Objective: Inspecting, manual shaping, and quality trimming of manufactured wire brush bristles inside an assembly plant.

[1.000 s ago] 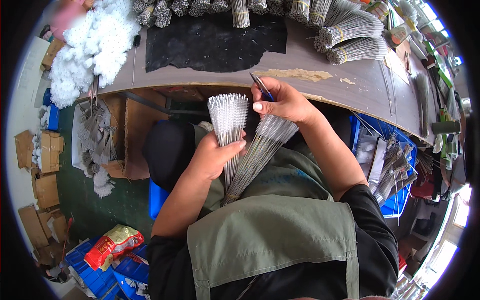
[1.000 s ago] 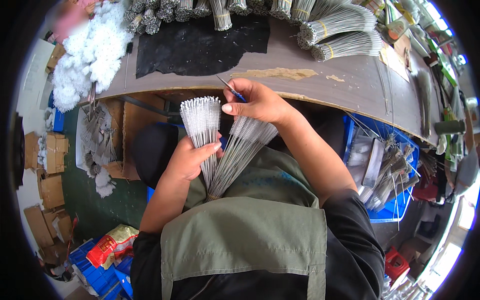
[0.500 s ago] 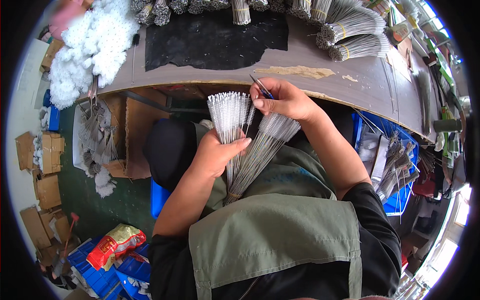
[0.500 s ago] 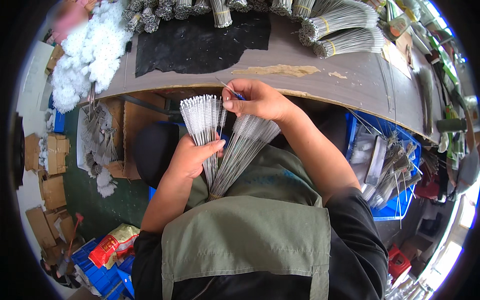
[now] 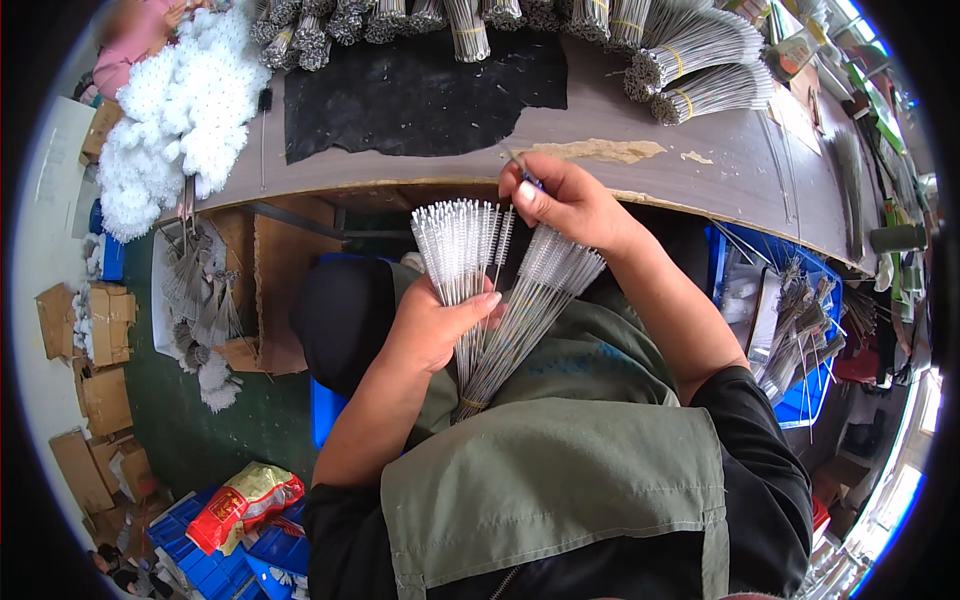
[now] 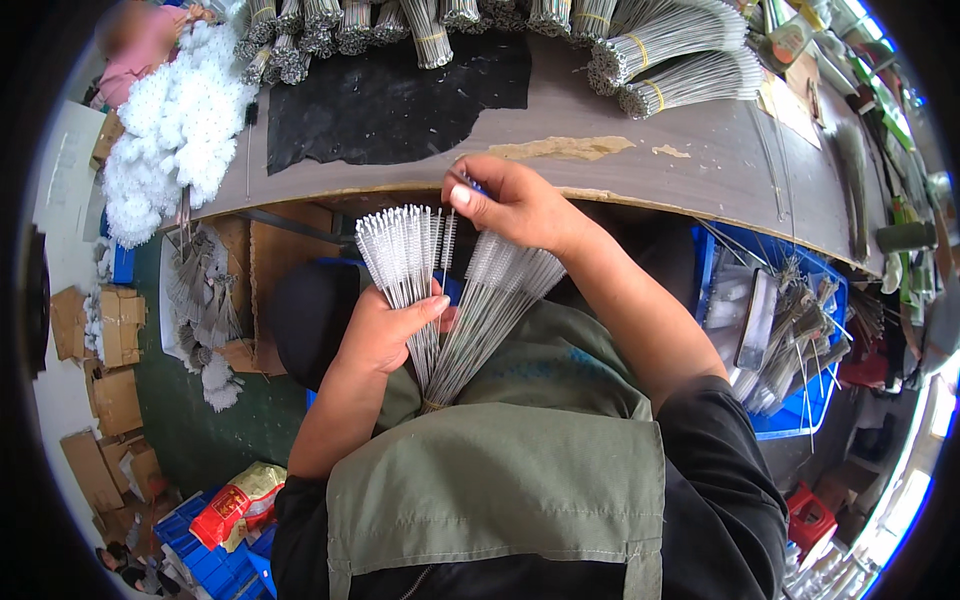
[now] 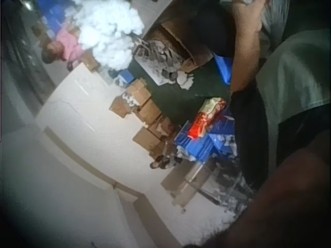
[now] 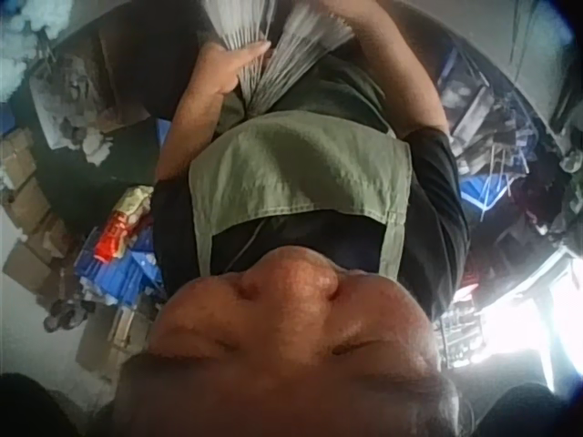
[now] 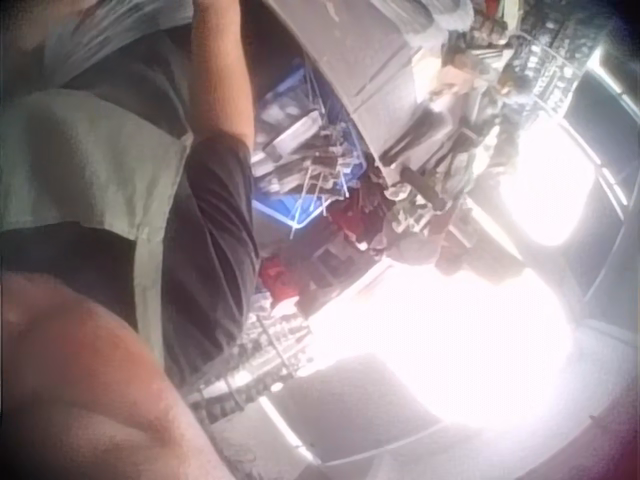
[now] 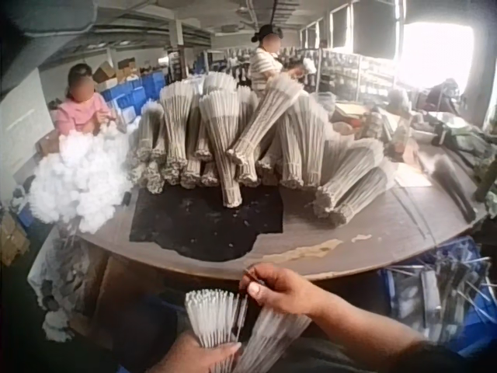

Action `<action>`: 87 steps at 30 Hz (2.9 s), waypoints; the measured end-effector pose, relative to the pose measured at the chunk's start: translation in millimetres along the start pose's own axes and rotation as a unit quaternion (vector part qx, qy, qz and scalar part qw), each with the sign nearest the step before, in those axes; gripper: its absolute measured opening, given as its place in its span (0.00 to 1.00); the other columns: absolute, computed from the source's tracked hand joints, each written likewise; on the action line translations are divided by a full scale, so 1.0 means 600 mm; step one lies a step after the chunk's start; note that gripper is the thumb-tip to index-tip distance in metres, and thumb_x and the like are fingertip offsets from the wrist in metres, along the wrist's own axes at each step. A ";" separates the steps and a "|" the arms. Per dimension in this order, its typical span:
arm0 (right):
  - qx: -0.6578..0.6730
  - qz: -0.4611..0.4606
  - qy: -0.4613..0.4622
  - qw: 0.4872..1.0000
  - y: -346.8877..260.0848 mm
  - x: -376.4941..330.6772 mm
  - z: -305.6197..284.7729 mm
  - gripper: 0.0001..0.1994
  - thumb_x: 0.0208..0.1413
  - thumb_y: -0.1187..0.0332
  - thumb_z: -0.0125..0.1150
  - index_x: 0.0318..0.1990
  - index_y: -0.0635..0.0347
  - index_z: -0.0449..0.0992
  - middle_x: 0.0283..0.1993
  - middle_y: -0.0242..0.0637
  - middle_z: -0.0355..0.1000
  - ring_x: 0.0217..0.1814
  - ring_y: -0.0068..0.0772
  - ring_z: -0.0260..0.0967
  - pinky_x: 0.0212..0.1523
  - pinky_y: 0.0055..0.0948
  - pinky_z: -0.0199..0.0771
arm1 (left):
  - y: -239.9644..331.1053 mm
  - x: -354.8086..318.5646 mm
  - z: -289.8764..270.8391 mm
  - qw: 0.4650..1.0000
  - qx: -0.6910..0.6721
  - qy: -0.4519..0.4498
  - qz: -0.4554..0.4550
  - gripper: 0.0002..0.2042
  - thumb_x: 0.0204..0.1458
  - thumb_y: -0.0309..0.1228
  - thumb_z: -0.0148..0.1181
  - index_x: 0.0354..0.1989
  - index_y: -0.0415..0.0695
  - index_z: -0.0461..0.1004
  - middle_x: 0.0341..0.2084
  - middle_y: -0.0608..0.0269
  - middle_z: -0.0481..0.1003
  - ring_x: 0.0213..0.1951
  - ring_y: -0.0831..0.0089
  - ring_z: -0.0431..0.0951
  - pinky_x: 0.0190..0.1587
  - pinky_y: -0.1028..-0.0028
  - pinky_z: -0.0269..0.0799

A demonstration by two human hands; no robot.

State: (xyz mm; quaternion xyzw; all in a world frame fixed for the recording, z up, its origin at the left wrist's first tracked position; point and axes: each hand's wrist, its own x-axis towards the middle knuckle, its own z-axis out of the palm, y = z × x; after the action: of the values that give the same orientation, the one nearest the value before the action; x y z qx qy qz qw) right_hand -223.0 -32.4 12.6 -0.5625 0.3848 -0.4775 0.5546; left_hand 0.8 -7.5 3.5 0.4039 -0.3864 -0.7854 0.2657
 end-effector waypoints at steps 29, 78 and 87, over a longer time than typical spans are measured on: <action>0.040 0.352 -0.192 0.915 -0.054 -0.083 -0.035 0.21 0.61 0.54 0.46 0.39 0.65 0.77 0.13 0.18 0.51 0.13 0.11 0.43 0.13 0.16 0.42 | 0.001 -0.004 0.006 0.999 0.012 -0.042 -0.005 0.06 0.48 0.20 0.58 0.35 0.36 0.71 0.30 0.59 0.74 0.33 0.67 0.78 0.35 0.70 0.76; 0.517 0.306 0.000 0.799 -0.016 -0.158 0.143 0.18 0.63 0.49 0.34 0.36 0.53 0.61 0.19 0.26 0.53 0.17 0.19 0.48 0.19 0.19 0.50 | -0.008 -0.001 0.006 0.999 0.017 0.039 0.022 0.06 0.49 0.20 0.58 0.35 0.38 0.71 0.31 0.63 0.73 0.32 0.74 0.75 0.35 0.74 0.75; 0.536 0.306 0.007 0.787 -0.012 -0.159 0.145 0.18 0.63 0.49 0.36 0.35 0.53 0.61 0.19 0.27 0.54 0.17 0.20 0.50 0.19 0.19 0.51 | -0.013 0.002 0.006 0.998 0.036 0.054 0.019 0.07 0.49 0.20 0.58 0.37 0.37 0.71 0.31 0.62 0.73 0.32 0.75 0.75 0.35 0.75 0.73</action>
State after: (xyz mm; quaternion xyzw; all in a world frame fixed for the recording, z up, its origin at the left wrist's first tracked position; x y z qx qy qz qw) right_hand -163.2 82.4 15.6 -0.0249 0.2230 -0.4159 0.8813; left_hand -3.8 -2.6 -1.9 0.4478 -0.4071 -0.7430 0.2859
